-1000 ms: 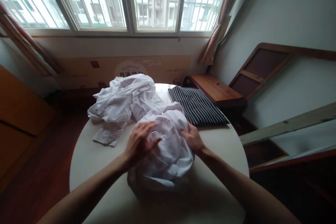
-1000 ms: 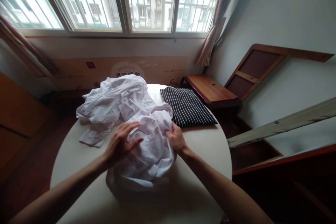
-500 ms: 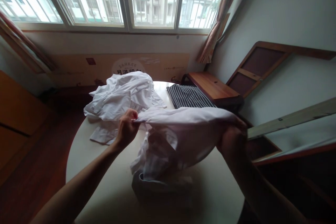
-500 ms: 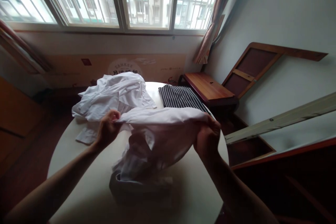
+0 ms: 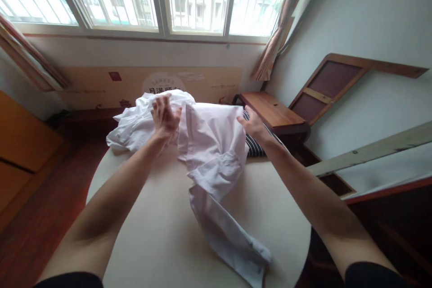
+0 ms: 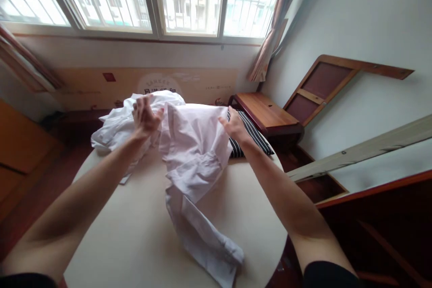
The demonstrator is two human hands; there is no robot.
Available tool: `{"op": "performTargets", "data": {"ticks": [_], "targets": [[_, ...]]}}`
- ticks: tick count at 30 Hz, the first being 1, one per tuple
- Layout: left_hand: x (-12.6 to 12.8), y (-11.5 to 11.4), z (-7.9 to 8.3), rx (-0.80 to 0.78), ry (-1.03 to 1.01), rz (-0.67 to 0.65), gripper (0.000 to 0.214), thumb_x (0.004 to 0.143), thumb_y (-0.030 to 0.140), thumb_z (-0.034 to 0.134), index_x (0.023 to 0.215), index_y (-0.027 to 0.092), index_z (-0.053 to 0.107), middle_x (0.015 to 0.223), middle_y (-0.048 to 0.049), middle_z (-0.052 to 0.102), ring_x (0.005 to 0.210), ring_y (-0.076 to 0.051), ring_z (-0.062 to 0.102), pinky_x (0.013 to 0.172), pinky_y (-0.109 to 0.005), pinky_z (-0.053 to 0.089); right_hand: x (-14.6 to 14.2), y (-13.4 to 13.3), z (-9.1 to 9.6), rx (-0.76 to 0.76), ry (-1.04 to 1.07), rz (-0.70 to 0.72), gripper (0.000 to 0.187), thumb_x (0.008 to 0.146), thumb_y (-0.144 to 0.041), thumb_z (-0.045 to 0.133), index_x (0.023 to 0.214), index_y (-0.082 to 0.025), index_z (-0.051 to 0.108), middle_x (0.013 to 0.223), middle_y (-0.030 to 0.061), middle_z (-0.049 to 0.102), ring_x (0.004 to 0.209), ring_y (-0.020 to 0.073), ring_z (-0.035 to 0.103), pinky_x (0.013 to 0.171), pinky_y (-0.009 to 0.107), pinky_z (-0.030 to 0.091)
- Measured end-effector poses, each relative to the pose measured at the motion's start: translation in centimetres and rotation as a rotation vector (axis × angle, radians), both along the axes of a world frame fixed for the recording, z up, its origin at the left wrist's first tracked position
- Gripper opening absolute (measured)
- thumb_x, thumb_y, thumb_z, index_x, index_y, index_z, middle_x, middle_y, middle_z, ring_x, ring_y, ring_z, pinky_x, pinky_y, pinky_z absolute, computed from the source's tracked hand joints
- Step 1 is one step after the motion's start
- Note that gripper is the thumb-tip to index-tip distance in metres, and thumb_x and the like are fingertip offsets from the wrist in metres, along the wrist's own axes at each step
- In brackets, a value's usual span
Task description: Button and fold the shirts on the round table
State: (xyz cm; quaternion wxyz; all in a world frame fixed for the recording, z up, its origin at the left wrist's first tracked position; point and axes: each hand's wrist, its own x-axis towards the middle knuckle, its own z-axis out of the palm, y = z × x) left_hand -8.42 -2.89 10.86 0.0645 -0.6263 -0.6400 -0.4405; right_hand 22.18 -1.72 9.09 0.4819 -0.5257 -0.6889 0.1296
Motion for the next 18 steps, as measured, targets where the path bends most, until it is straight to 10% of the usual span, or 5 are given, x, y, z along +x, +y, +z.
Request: {"op": "performTargets", "data": {"ticks": [7,12,18], "targets": [[0.6,-8.3,-6.2,-0.479,0.362,-0.241,0.042,0.086,0.056,0.047,0.078,0.018,0.063,0.077,-0.0079,0.067,0.078,-0.025,0.062,0.068,-0.031,0.041,0.0,-11.2,-5.8,-0.155,-0.316,0.131,0.066,0.082,-0.053,0.056,0.134,-0.014,0.048,0.141,0.0192,0.043,0.133,0.0331,0.037,0.108,0.052,0.030],[1.6,-12.6,-7.5,-0.644,0.253,-0.448,0.034,0.081,0.048,0.055,0.101,0.021,0.061,0.080,-0.0031,0.068,0.073,-0.021,0.064,0.063,-0.027,0.039,-1.7,-16.4,-8.0,-0.125,-0.391,0.165,0.080,0.071,-0.048,0.071,0.140,-0.019,0.040,0.141,0.0171,0.044,0.130,0.0348,0.040,0.105,0.054,0.032],[3.4,-13.7,-9.1,-0.579,-0.020,-0.589,0.012,0.080,0.026,0.053,0.082,0.020,0.063,0.071,0.0005,0.063,0.063,-0.014,0.057,0.060,-0.023,0.040,-2.8,-16.0,-8.3,-0.174,-0.136,0.290,0.025,0.084,-0.026,0.058,0.108,-0.023,0.066,0.094,0.0056,0.068,0.086,0.0228,0.063,0.092,0.045,0.044]]}}
